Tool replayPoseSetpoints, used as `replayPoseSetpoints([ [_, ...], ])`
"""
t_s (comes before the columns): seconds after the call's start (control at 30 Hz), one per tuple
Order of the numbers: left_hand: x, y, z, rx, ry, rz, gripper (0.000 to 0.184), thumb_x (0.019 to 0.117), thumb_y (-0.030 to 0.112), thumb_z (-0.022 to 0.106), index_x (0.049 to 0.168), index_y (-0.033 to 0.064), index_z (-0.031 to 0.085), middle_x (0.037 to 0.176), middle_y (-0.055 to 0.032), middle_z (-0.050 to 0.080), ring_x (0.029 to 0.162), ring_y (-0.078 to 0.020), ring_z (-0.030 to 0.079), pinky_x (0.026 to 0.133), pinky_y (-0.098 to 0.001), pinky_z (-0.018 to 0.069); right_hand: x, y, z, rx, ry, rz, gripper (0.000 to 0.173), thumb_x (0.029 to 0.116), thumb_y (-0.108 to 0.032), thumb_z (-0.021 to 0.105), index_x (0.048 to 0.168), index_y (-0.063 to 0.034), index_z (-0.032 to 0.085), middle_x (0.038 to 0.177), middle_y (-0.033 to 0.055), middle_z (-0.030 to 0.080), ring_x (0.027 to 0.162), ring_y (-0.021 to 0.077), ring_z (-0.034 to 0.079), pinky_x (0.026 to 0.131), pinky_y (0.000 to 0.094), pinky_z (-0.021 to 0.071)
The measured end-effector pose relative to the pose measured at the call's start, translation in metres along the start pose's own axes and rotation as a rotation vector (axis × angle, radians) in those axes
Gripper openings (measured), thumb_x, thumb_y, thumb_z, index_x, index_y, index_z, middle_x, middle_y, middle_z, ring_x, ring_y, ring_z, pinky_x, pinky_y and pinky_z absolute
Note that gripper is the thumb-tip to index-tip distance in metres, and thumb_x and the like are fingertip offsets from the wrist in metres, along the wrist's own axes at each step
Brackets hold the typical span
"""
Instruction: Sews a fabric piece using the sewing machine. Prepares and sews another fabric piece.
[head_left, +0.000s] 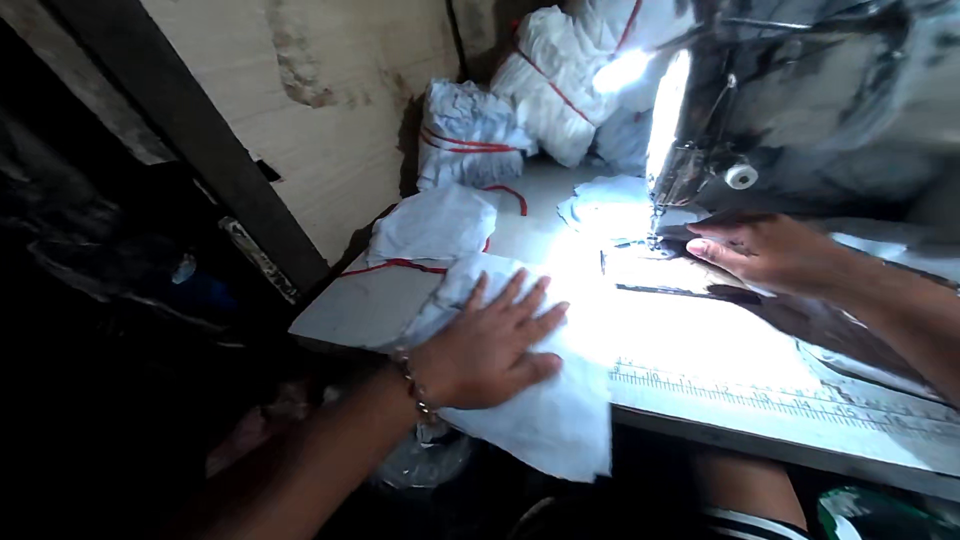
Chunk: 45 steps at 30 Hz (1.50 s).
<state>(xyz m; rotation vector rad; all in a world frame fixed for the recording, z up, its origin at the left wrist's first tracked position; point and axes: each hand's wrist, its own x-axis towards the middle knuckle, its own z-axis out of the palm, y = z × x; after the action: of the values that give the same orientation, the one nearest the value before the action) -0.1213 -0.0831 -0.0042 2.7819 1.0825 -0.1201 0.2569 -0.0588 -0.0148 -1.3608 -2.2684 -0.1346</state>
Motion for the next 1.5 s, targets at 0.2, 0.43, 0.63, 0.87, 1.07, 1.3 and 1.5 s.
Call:
replayPoseSetpoints([
  [0.2, 0.067, 0.058, -0.017, -0.067, -0.151, 0.119, 0.056, 0.1080, 0.053, 0.036, 0.159, 0.0309, 0.039, 0.167, -0.0018, 0.032, 0.157, -0.0333, 0.019, 0.112, -0.0817, -0.0003, -0.008, -0.006, -0.006, 0.419, -0.041, -0.134, 0.029, 0.0971, -0.024, 0.054, 0.092, -0.0081, 0.078, 0.106, -0.0005, 0.074, 0.103, 0.0040, 0.068, 0.092, 0.0249, 0.0558],
  [0.43, 0.121, 0.026, -0.036, -0.024, -0.197, 0.071, 0.061, 0.1049, 0.051, 0.050, 0.159, 0.0234, 0.040, 0.164, -0.0067, 0.038, 0.155, -0.0313, 0.024, 0.115, -0.0782, 0.0000, -0.005, -0.005, 0.016, 0.251, -0.227, -0.139, 0.031, 0.0969, -0.029, 0.060, 0.113, -0.0084, 0.077, 0.124, 0.0048, 0.069, 0.114, 0.0147, 0.065, 0.098, 0.0378, 0.0539],
  [0.63, 0.143, -0.001, -0.042, 0.007, -0.204, 0.192, 0.057, 0.1080, 0.043, 0.044, 0.155, 0.0104, 0.045, 0.169, -0.0062, 0.028, 0.159, -0.0287, 0.015, 0.120, -0.0699, -0.0033, 0.002, -0.007, 0.018, 0.196, -0.181, -0.137, 0.038, 0.1008, -0.037, 0.053, 0.113, -0.0086, 0.076, 0.126, 0.0077, 0.067, 0.111, 0.0187, 0.066, 0.091, 0.0409, 0.0560],
  [0.87, 0.148, -0.028, -0.016, -0.074, 0.248, 0.761, 0.036, 0.1044, 0.021, 0.045, 0.123, 0.0106, 0.074, 0.123, -0.0050, 0.073, 0.120, -0.0200, 0.064, 0.108, -0.0461, 0.0423, 0.000, -0.005, 0.018, 0.191, -0.210, -0.078, 0.042, 0.1006, -0.041, 0.053, 0.119, -0.0078, 0.072, 0.129, 0.0077, 0.066, 0.115, 0.0209, 0.065, 0.095, 0.0452, 0.0545],
  [1.07, 0.147, -0.017, -0.027, -0.084, 0.031, 0.440, 0.043, 0.1089, 0.026, 0.037, 0.136, 0.0122, 0.067, 0.145, -0.0058, 0.061, 0.144, -0.0268, 0.047, 0.123, -0.0607, 0.0165, -0.001, -0.005, 0.020, 0.089, -0.188, -0.031, 0.049, 0.1013, -0.044, 0.051, 0.129, -0.0068, 0.069, 0.137, 0.0121, 0.064, 0.127, 0.0288, 0.061, 0.105, 0.0524, 0.0490],
  [1.3, 0.155, 0.007, -0.041, -0.085, -0.081, 0.188, 0.043, 0.1109, 0.026, 0.036, 0.137, 0.0078, 0.065, 0.138, -0.0135, 0.063, 0.138, -0.0331, 0.050, 0.120, -0.0664, 0.0163, 0.001, -0.009, 0.024, 0.161, -0.119, -0.106, 0.044, 0.0988, -0.038, 0.054, 0.121, -0.0049, 0.071, 0.123, 0.0111, 0.069, 0.115, 0.0251, 0.066, 0.097, 0.0468, 0.0533],
  [1.5, 0.161, 0.006, -0.032, -0.134, 0.056, 0.203, 0.038, 0.1083, 0.021, 0.044, 0.137, 0.0081, 0.065, 0.155, -0.0071, 0.052, 0.149, -0.0295, 0.039, 0.118, -0.0673, 0.0210, 0.000, -0.015, 0.030, 0.089, -0.025, -0.251, 0.049, 0.0920, -0.043, 0.057, 0.118, -0.0039, 0.072, 0.119, 0.0109, 0.069, 0.111, 0.0224, 0.067, 0.093, 0.0391, 0.0555],
])
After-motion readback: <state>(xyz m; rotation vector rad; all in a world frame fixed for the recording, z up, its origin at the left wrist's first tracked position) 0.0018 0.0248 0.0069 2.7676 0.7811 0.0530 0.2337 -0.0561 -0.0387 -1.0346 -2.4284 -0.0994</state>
